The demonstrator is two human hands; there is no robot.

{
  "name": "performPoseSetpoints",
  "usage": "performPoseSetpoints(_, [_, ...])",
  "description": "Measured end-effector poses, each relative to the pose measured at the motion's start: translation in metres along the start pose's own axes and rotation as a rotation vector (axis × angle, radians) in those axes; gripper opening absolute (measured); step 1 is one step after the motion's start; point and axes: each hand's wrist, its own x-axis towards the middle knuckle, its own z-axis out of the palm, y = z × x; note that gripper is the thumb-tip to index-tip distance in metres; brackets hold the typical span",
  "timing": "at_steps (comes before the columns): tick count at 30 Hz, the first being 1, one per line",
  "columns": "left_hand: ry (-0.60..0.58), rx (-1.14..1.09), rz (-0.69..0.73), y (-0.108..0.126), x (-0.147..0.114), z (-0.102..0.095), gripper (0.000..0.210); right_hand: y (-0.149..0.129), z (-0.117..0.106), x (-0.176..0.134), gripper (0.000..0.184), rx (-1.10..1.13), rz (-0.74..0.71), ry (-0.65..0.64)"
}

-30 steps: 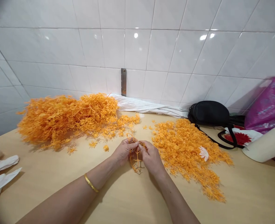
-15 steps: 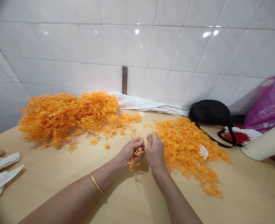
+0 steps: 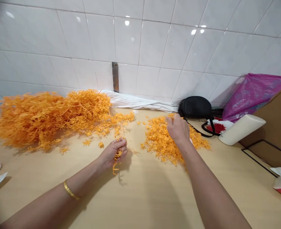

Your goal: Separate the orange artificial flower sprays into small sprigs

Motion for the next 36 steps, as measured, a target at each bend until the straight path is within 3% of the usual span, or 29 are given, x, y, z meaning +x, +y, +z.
performPoseSetpoints(4, [0.125,0.035,-0.042,-0.01,0.008,-0.016,0.02,-0.007,0.017,-0.032,0.054,-0.157,-0.219,-0.085])
performPoseSetpoints(8, [0.073,-0.051,-0.04,-0.007,0.01,-0.022,0.016,-0.019,0.038,-0.066,0.032,-0.25,-0.444,0.051])
performPoseSetpoints(11, [0.027,-0.123,-0.046,-0.004,0.009,-0.025,0.014,-0.03,0.041,-0.075,0.025,-0.113,-0.517,0.09])
performPoseSetpoints(15, [-0.058,-0.089,-0.048,-0.007,0.009,-0.025,0.013,-0.056,0.045,-0.082,0.031,0.336,-0.561,-0.129])
performPoseSetpoints(19, [-0.114,0.061,0.037,-0.014,0.01,-0.021,0.013,-0.077,0.055,-0.089,0.038,0.549,-0.497,-0.408])
performPoseSetpoints(24, [-0.212,0.221,0.128,-0.013,0.008,-0.018,0.014,-0.085,0.053,-0.089,0.04,0.615,-0.425,-0.615])
performPoseSetpoints(30, [-0.335,0.21,-0.059,-0.001,0.0,-0.023,0.022,-0.091,0.045,-0.071,0.025,0.758,-0.415,-0.602])
performPoseSetpoints(33, [-0.27,0.132,-0.125,0.0,0.001,-0.026,0.027,-0.088,0.041,-0.058,0.016,0.999,-0.279,-0.587])
performPoseSetpoints(36, [-0.097,-0.02,-0.14,0.002,0.008,-0.029,0.03,-0.082,0.034,-0.051,0.021,1.282,-0.068,-0.638])
